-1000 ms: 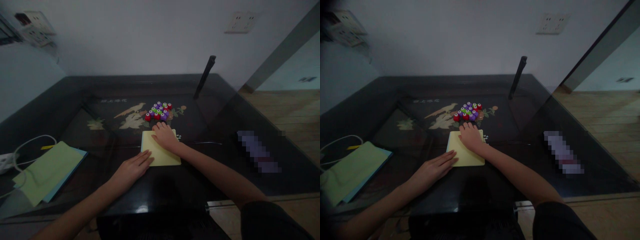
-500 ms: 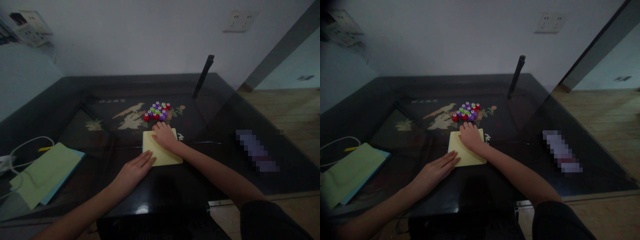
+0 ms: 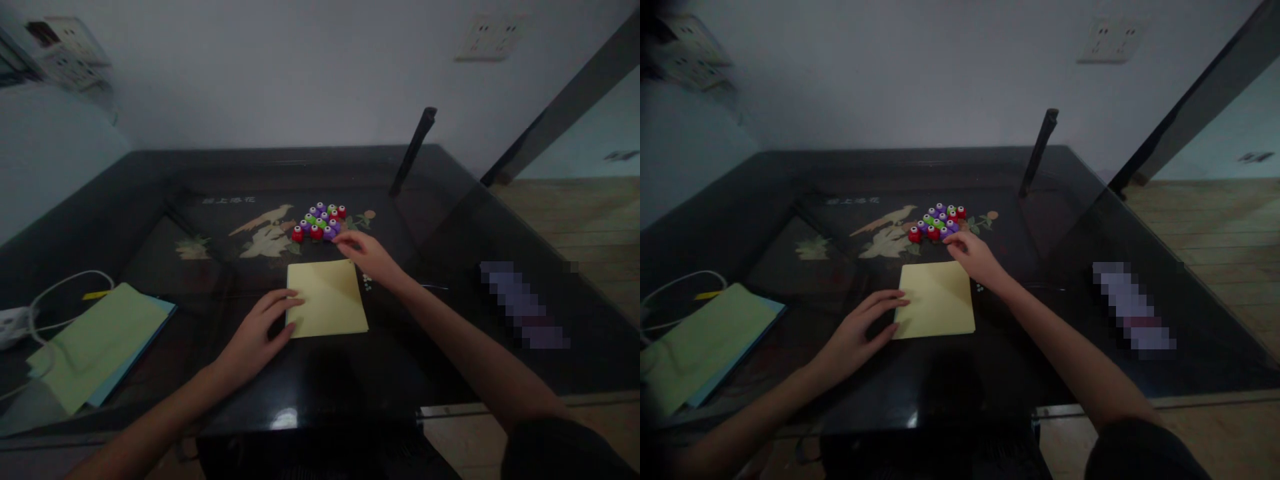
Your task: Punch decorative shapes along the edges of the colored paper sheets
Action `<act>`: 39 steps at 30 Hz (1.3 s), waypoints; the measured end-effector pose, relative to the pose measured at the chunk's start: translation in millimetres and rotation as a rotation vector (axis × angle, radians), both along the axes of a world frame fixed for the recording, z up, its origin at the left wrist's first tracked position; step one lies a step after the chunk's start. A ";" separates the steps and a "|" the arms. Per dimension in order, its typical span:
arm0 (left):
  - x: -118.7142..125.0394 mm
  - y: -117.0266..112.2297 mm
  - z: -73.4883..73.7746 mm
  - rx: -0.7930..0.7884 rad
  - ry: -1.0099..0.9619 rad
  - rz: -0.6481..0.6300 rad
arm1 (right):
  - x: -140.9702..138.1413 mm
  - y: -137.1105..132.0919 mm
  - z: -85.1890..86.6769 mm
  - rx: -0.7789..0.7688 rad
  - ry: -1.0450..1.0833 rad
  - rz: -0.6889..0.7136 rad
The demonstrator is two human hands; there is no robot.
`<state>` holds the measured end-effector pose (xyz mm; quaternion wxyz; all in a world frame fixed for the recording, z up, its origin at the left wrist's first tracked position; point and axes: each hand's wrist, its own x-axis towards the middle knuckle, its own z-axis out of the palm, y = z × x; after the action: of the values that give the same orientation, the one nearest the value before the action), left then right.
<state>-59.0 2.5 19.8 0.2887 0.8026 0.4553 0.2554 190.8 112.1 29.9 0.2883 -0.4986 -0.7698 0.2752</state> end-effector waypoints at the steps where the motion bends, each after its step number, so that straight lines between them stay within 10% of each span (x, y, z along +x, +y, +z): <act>1: 0.7 4.9 3.0 -0.073 -0.106 0.050 | 8.8 -4.7 2.8 -0.105 0.165 -0.024; 7: 18.9 32.2 13.5 -0.406 -0.616 0.277 | 24.9 -41.6 1.9 -0.427 0.648 -0.181; 17: 16.9 34.8 12.9 -0.465 -0.878 0.379 | 23.0 -50.9 -10.3 -0.369 0.668 -0.167; 33: 10.1 31.6 5.2 -0.333 -0.675 0.264 | 24.9 -57.0 -2.1 -0.448 0.674 -0.177; 39: 6.4 30.2 10.1 -0.074 -0.175 0.026 | 30.5 -52.1 -3.3 -0.232 0.364 -0.180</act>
<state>-52.6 32.7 29.9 0.3534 0.7600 0.4479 0.3114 221.2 60.0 26.6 0.3864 -0.5374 -0.6207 0.4203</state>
